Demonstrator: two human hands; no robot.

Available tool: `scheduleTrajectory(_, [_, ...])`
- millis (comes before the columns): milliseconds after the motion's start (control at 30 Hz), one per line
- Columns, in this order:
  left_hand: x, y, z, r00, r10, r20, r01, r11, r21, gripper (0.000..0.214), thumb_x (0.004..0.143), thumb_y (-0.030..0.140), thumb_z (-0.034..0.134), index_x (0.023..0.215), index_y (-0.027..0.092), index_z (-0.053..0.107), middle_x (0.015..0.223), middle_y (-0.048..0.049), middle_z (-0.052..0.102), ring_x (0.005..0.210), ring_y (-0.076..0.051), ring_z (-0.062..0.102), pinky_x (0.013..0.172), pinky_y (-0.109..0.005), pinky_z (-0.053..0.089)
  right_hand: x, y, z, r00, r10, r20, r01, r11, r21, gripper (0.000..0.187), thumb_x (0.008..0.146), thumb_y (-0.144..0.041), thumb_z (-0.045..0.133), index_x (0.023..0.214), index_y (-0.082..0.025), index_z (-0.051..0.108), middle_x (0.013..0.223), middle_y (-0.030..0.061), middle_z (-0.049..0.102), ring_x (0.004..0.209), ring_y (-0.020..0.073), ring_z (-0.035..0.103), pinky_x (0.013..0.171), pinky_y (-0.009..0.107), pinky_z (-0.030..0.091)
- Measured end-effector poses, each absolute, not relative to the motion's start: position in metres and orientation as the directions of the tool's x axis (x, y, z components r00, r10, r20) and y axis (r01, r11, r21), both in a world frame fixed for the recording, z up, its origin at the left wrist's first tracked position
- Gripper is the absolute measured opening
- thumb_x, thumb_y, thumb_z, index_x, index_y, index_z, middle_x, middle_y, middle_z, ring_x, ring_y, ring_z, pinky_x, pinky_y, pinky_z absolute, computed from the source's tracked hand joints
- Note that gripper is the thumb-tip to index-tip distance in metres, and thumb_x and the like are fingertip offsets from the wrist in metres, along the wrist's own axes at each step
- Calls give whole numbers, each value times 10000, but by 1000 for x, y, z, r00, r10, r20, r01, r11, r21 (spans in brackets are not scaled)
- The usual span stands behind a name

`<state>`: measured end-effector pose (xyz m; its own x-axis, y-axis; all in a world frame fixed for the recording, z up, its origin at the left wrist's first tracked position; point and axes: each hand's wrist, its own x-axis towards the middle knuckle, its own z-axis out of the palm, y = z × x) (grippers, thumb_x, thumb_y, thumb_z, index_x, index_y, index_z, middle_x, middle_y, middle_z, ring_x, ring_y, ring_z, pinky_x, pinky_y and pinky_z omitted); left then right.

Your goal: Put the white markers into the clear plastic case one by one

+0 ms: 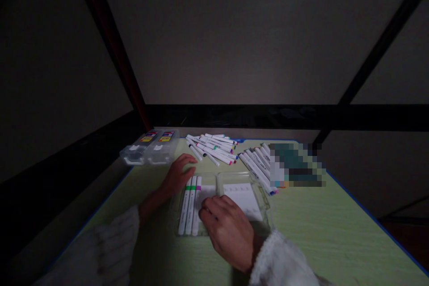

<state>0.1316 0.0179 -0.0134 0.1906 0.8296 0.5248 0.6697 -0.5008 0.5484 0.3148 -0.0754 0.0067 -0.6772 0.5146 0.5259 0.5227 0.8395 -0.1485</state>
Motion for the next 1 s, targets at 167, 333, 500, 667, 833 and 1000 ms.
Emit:
scheduleTrajectory(167, [137,34,-24,243,828,505,749,-491,446,271,675,164,537,942,127,560,1052,-107,546,1009,-202,487,913,-378,382,314,-76,7,-690,525,498,529,835,-148,208,817,-93,343,750,-148,533,778,68,550,706,175,464,639,302,368])
scheduleTrajectory(333, [132,39,-35,352,835,424,806,-501,316,397,739,271,505,1106,118,494,1254,-149,438,1171,-236,376,979,-423,305,313,-76,6,-699,534,476,540,830,-138,189,814,-101,354,755,-161,524,795,62,544,713,173,457,646,297,365])
scheduleTrajectory(500, [130,39,-38,414,832,369,819,-517,247,409,802,323,412,1172,150,440,1285,-130,417,1207,-216,342,996,-440,258,312,-75,4,-713,543,444,548,826,-131,157,805,-98,388,756,-171,518,803,56,536,737,167,458,656,283,365])
scheduleTrajectory(667, [132,37,-32,408,833,374,813,-518,266,406,795,309,425,1150,117,465,1264,-151,432,1178,-223,377,978,-407,303,312,-74,4,-722,546,424,552,825,-122,131,782,-91,422,757,-167,525,825,56,545,752,172,461,667,288,374])
scheduleTrajectory(833, [133,36,-29,409,816,408,776,-547,314,366,778,268,453,1105,111,503,1211,-148,479,1148,-222,405,959,-399,340,312,-74,4,-720,538,437,555,826,-101,133,787,-104,417,751,-170,526,800,54,545,733,175,455,654,293,375])
scheduleTrajectory(1000, [134,34,-26,395,818,418,781,-538,315,320,770,244,456,1052,116,538,1156,-135,506,1093,-213,444,939,-384,358,313,-74,5,-728,544,417,552,826,-114,132,796,-111,414,749,-173,521,789,47,540,731,167,458,654,282,373])
